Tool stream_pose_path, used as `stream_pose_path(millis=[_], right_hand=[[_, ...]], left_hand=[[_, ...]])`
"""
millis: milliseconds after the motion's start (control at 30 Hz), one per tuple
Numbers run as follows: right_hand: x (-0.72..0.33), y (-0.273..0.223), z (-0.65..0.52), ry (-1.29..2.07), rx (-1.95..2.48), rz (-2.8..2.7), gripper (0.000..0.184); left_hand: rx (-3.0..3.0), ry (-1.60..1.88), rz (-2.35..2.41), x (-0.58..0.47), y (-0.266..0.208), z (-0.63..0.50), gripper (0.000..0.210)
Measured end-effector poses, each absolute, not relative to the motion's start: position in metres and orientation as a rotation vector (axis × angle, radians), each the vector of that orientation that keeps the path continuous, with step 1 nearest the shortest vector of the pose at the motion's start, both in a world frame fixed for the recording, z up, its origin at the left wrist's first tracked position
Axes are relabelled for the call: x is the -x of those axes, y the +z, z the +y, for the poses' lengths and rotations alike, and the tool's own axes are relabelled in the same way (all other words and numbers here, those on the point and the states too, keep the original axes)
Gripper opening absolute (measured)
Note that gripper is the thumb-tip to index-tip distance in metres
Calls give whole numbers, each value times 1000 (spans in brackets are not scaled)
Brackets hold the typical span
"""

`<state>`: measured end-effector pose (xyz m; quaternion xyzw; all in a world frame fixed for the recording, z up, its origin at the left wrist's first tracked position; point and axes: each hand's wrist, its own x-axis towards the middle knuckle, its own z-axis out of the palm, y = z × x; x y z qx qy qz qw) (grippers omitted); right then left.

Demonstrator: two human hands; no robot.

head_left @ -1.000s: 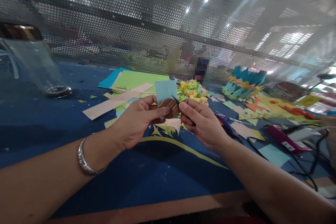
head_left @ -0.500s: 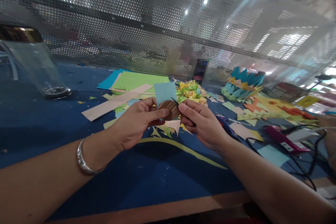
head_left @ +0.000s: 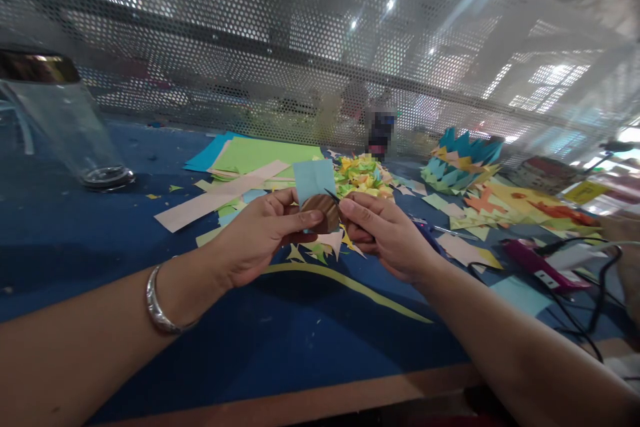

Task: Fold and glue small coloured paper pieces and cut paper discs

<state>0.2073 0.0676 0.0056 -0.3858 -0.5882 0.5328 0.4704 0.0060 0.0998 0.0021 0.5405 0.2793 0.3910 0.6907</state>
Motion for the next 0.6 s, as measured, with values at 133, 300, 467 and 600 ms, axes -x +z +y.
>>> stream_pose_path(millis=[133,300,467,600], right_hand=[[-208,7,67,1271,986,-1500,36],[-209,7,67,1240,1021,-1536,36],[-212,5,69,1206,1048,-1565,35],[-213,6,68,1178,1064,-1593,36]], left_hand=[[-1260,879,639,-6,4,99,24],[-1296,908,667,-5,5,100,19],[-1301,938,648,-4,6,102,9],[-1342,947,661,-4,9,102,9]])
